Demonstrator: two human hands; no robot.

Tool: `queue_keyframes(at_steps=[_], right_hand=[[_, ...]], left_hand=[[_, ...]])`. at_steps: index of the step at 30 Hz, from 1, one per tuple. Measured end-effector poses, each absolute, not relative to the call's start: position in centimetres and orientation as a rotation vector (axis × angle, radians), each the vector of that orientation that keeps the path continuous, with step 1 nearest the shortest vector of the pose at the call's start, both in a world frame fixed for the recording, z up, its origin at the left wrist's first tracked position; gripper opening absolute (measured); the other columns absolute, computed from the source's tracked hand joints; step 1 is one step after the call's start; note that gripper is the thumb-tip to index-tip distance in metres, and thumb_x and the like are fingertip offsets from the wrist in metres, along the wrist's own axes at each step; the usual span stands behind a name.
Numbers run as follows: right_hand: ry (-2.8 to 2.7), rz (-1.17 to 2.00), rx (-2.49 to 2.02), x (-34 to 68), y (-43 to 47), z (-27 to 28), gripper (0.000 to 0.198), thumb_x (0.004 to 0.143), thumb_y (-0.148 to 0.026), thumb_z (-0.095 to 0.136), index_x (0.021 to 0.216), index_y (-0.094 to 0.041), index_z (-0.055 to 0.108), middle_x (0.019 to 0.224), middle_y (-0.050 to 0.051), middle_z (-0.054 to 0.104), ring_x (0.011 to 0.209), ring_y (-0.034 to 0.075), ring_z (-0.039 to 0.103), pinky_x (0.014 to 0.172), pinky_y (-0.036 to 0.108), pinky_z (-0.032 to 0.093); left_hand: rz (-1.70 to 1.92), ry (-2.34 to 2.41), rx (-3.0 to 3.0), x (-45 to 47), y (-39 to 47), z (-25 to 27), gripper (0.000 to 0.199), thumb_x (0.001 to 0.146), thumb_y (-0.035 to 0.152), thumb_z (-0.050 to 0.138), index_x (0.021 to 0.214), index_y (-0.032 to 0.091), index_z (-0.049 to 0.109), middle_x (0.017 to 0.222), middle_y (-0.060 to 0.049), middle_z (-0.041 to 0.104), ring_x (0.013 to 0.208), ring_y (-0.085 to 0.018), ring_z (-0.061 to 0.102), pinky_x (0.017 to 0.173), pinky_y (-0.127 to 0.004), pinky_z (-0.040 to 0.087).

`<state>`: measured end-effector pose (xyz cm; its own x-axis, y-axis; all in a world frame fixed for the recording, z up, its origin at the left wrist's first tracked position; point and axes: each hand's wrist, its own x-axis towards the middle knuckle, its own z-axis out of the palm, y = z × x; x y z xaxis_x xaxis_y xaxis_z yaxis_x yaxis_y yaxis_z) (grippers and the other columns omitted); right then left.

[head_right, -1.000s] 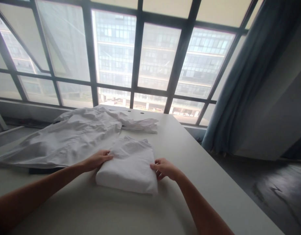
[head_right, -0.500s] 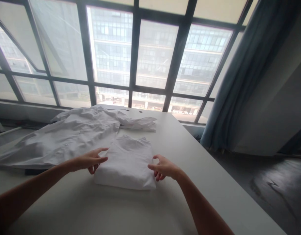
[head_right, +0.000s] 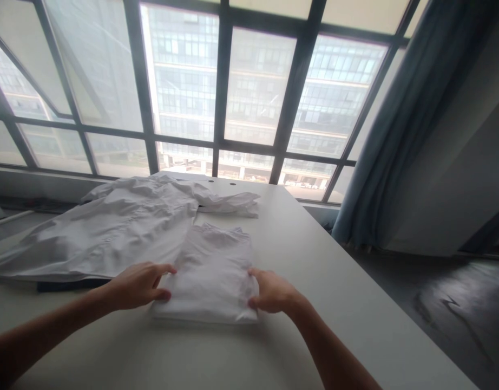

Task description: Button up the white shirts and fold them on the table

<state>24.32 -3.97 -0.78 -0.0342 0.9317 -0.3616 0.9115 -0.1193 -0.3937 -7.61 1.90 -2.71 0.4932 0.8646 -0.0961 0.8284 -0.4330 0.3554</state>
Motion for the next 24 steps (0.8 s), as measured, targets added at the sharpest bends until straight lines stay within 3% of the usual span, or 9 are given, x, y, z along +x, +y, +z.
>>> queue_keyframes(at_steps=[2,5,8,13,17,19,21,24], right_hand=[[-2.079,0.337,-2.027,22.9,-3.9,-1.4,0.056,0.086,-0.030,0.064,0.139,-0.016,0.054,0.113,0.016,0.069,0.107,0.030,0.065,0.091,0.043,0.053],[-2.094,-0.055,-1.728,20.2,-3.1,-3.6,0.056,0.095,-0.039,0.052,0.145,-0.015,0.047,0.147,0.017,0.049,0.135,0.031,0.045,0.111,0.048,0.037],[-2.232,-0.027,-1.679,18.4,-2.1,-6.1,0.065,0.098,-0.047,0.041,0.152,-0.011,0.035,0.159,0.016,0.031,0.148,0.029,0.024,0.121,0.051,0.018],[-2.311,0.171,-1.827,18.7,-1.6,-7.9,0.078,0.099,-0.060,0.027,0.156,-0.007,0.026,0.162,0.016,0.020,0.151,0.029,0.013,0.122,0.051,0.006],[-2.366,0.172,-1.800,19.7,-1.8,-6.9,0.078,0.097,-0.064,0.030,0.152,-0.010,0.036,0.159,0.017,0.029,0.149,0.031,0.022,0.120,0.052,0.011],[-2.369,0.130,-1.740,20.1,-1.8,-6.2,0.068,0.098,-0.061,0.033,0.143,-0.014,0.050,0.150,0.017,0.047,0.140,0.030,0.040,0.117,0.050,0.022],[-2.331,0.075,-1.667,20.3,-1.5,-5.8,0.058,0.099,-0.057,0.035,0.132,-0.017,0.061,0.138,0.015,0.059,0.128,0.027,0.053,0.112,0.045,0.031],[-2.283,0.006,-1.606,20.7,-0.3,-5.9,0.052,0.099,-0.052,0.039,0.134,-0.018,0.060,0.143,0.013,0.055,0.132,0.025,0.049,0.115,0.044,0.028]], left_hand=[[0.362,1.309,2.667,-6.2,1.2,-2.9,0.035,0.089,0.042,0.063,0.113,0.018,0.070,0.086,-0.008,0.072,0.090,-0.027,0.066,0.081,-0.036,0.050],[0.574,0.823,2.889,-4.2,1.0,-4.4,0.045,0.100,0.046,0.044,0.133,0.019,0.059,0.130,-0.013,0.064,0.123,-0.028,0.056,0.107,-0.044,0.041],[0.435,0.679,2.906,-3.4,1.7,-6.6,0.057,0.103,0.048,0.033,0.152,0.019,0.036,0.155,-0.012,0.038,0.145,-0.027,0.033,0.120,-0.048,0.022],[0.147,0.829,2.789,-4.3,2.5,-7.9,0.069,0.101,0.059,0.028,0.158,0.019,0.021,0.162,-0.011,0.020,0.150,-0.026,0.017,0.122,-0.049,0.014],[0.026,0.877,2.762,-4.5,0.8,-7.0,0.077,0.100,0.062,0.028,0.157,0.011,0.022,0.162,-0.016,0.017,0.150,-0.032,0.015,0.121,-0.053,0.015],[0.064,0.838,2.787,-4.3,-0.3,-6.4,0.076,0.099,0.061,0.032,0.155,0.011,0.029,0.159,-0.018,0.026,0.148,-0.035,0.023,0.118,-0.055,0.023],[0.194,0.738,2.818,-3.9,-0.6,-6.0,0.063,0.100,0.057,0.035,0.150,0.019,0.042,0.153,-0.014,0.042,0.140,-0.033,0.039,0.114,-0.051,0.033],[0.410,0.707,2.855,-3.7,1.4,-6.1,0.051,0.101,0.049,0.037,0.142,0.023,0.052,0.147,-0.010,0.051,0.133,-0.029,0.048,0.113,-0.045,0.036]])
